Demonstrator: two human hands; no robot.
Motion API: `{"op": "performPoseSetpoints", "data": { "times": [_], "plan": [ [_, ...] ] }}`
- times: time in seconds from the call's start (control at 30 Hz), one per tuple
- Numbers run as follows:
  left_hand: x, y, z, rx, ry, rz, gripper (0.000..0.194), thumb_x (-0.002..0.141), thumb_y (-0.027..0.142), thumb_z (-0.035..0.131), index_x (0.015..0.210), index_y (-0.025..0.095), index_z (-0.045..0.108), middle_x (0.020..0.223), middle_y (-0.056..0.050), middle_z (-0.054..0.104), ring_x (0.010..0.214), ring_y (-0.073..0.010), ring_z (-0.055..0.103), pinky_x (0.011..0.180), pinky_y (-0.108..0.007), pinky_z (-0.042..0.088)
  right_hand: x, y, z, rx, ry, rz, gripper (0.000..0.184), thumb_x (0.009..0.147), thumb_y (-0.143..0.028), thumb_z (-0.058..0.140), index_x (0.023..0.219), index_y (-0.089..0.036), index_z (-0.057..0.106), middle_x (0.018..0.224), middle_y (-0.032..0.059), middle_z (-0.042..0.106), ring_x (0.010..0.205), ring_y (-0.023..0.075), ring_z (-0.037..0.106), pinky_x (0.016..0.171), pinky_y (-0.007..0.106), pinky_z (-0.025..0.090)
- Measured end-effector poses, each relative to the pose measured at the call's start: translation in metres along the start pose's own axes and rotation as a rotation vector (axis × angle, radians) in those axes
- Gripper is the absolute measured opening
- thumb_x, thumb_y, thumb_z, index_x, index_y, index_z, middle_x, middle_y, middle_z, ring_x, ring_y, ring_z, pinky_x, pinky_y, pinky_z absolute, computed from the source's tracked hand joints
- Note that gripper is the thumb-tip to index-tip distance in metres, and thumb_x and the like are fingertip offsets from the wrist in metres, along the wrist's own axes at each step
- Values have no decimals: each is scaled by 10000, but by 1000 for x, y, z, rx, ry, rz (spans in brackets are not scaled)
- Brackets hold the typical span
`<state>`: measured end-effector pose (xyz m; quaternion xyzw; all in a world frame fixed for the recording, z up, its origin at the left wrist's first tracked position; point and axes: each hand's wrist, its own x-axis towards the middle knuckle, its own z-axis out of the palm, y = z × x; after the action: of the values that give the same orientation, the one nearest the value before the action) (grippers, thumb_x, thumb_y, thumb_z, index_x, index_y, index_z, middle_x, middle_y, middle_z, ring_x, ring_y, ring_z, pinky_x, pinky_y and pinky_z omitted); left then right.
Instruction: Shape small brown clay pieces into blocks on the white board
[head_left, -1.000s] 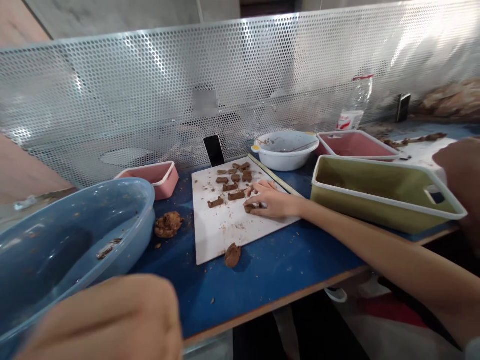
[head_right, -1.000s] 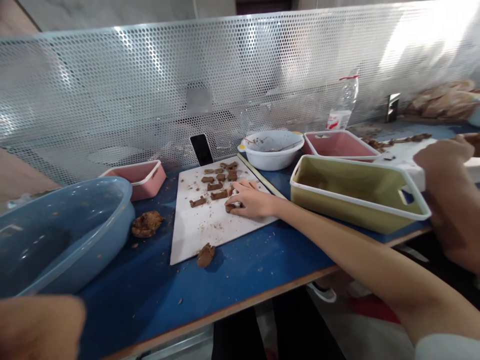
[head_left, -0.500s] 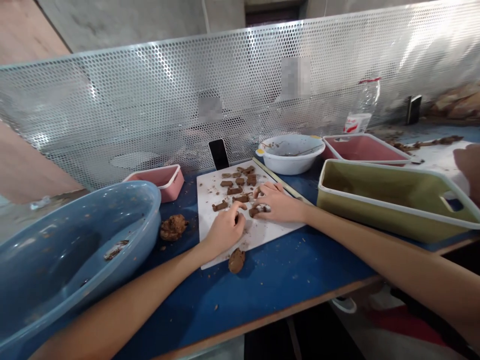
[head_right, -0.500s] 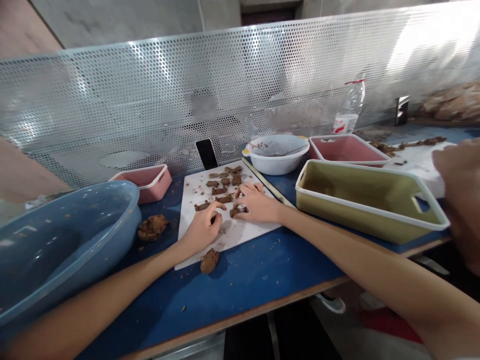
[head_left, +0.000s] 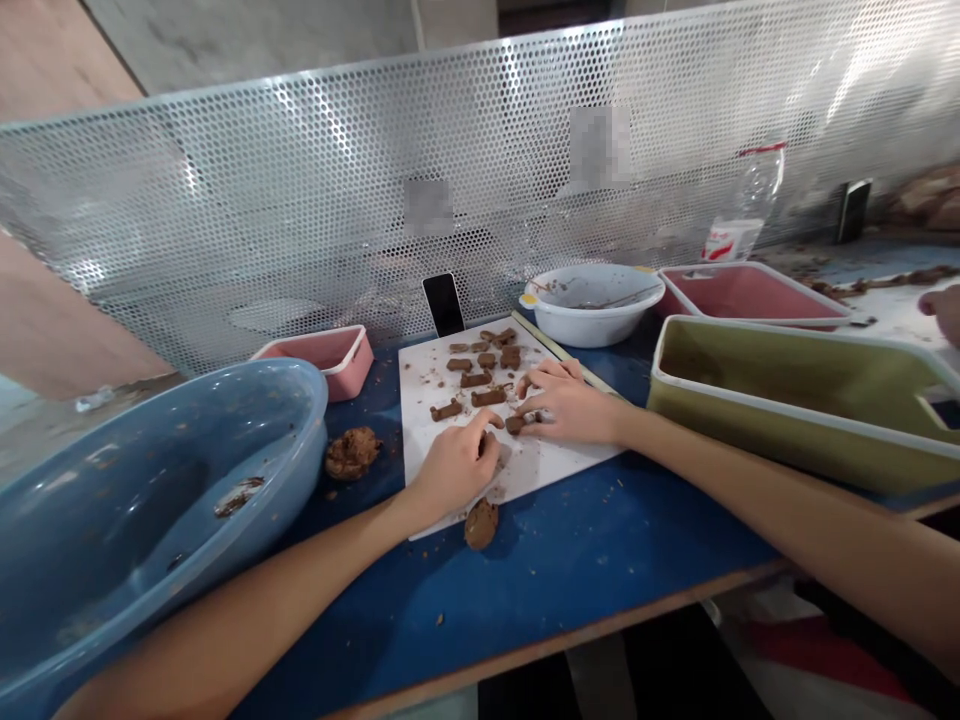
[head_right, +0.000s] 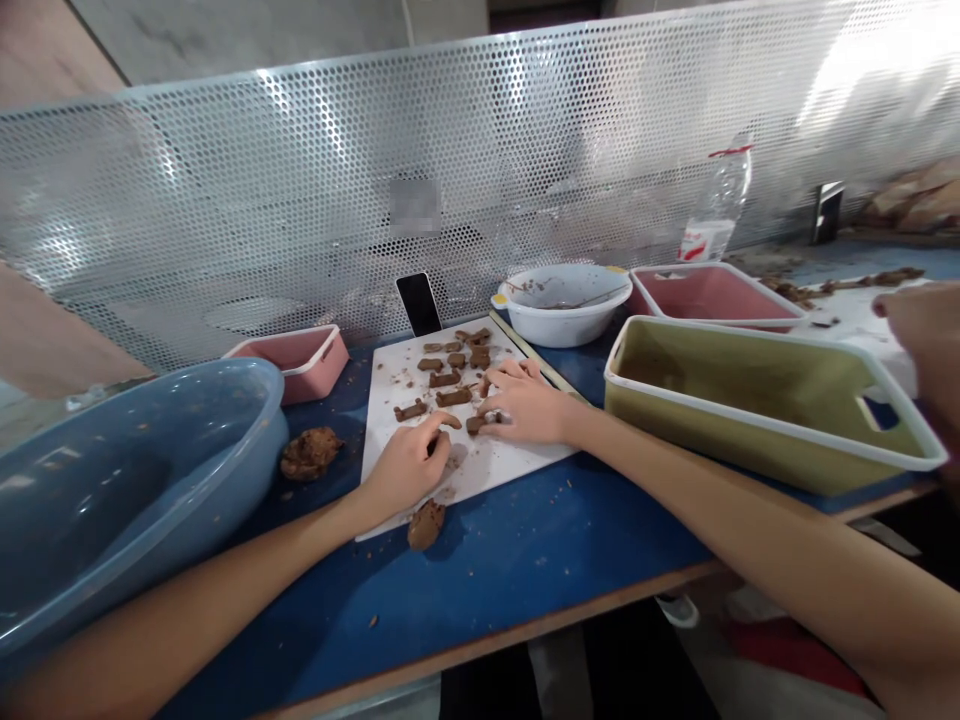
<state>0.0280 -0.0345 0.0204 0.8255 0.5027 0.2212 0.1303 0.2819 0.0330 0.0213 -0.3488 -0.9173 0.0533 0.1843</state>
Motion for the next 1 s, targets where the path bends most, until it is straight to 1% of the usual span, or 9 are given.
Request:
{"op": "performPoseSetpoints", "data": {
  "times": [0.1, 0.13, 0.2, 0.3, 0.4, 0.5, 0.67, 0.83, 1.0],
  "plan": [
    [-1, 0, 2, 35, 40, -17, 361, 998, 189, 503, 1220, 160, 786, 711, -37, 703, 643, -204, 621, 666, -303, 399, -5, 4, -9, -32, -53, -75, 343, 1076, -540, 650, 1244, -321, 855, 1425, 127, 681, 1379, 393, 509, 1161, 653, 345],
    [-1, 0, 2, 44, 45, -21, 363, 990, 190, 519, 1209, 162, 807, 759, -59, 746, 678, -213, 652, 690, -307, 424, -8, 5, -13, -28, -60, -90, 356, 1083, -536, 631, 1262, -317, 847, 1434, 132, 680, 1398, 397, 499, 1177, 659, 342],
    [-1, 1, 2, 73, 27, -24, 346, 976, 198, 549, 1166, 179, 838, 786, -68, 776, 683, -219, 669, 708, -312, 446, -12, 5, -20, -20, -78, -110, 351, 1098, -509, 590, 1109, -305, 875, 1429, 125, 683, 1411, 401, 499, 1195, 660, 343],
    [-2, 2, 2, 141, -21, -16, 356, 985, 230, 572, 1234, 204, 826, 738, -48, 757, 666, -230, 676, 705, -312, 456, -17, 1, -26, -36, -45, -144, 344, 1093, -439, 577, 994, -272, 861, 1415, 126, 684, 1388, 398, 522, 1207, 650, 347],
    [-1, 2, 3, 195, -37, -8, 382, 1013, 250, 559, 1324, 211, 777, 733, -43, 751, 710, -253, 710, 712, -316, 463, -17, -2, -28, -72, -31, -169, 283, 1075, -357, 580, 1017, -259, 840, 1429, 134, 672, 1385, 394, 518, 1200, 654, 360],
    [-1, 0, 4, 223, -39, 12, 343, 1029, 242, 541, 1279, 212, 774, 761, -49, 760, 739, -256, 726, 714, -315, 459, -16, -3, -25, -119, -53, -180, 263, 1067, -323, 578, 1039, -257, 832, 1449, 139, 655, 1394, 389, 509, 1210, 655, 373],
    [0, -3, 4, 274, -66, 38, 281, 1048, 254, 541, 1211, 203, 765, 736, -44, 739, 710, -241, 713, 690, -298, 438, -16, -1, -18, -145, -61, -188, 267, 1038, -303, 592, 1165, -271, 825, 1489, 138, 634, 1413, 395, 503, 1213, 638, 390],
    [0, -2, 4, 292, -88, 26, 275, 1045, 238, 539, 1213, 206, 754, 734, -38, 740, 722, -238, 718, 693, -295, 438, -16, 2, -16, -111, -64, -182, 255, 1031, -322, 606, 1161, -287, 823, 1491, 137, 627, 1401, 402, 510, 1193, 650, 394],
    [-1, 2, 3, 232, -38, -17, 281, 1040, 222, 536, 1221, 206, 751, 736, -31, 731, 697, -226, 696, 686, -293, 432, -16, 3, -15, -96, -54, -183, 230, 1039, -330, 602, 1122, -281, 811, 1442, 137, 628, 1373, 390, 514, 1184, 633, 404]
  ]
}}
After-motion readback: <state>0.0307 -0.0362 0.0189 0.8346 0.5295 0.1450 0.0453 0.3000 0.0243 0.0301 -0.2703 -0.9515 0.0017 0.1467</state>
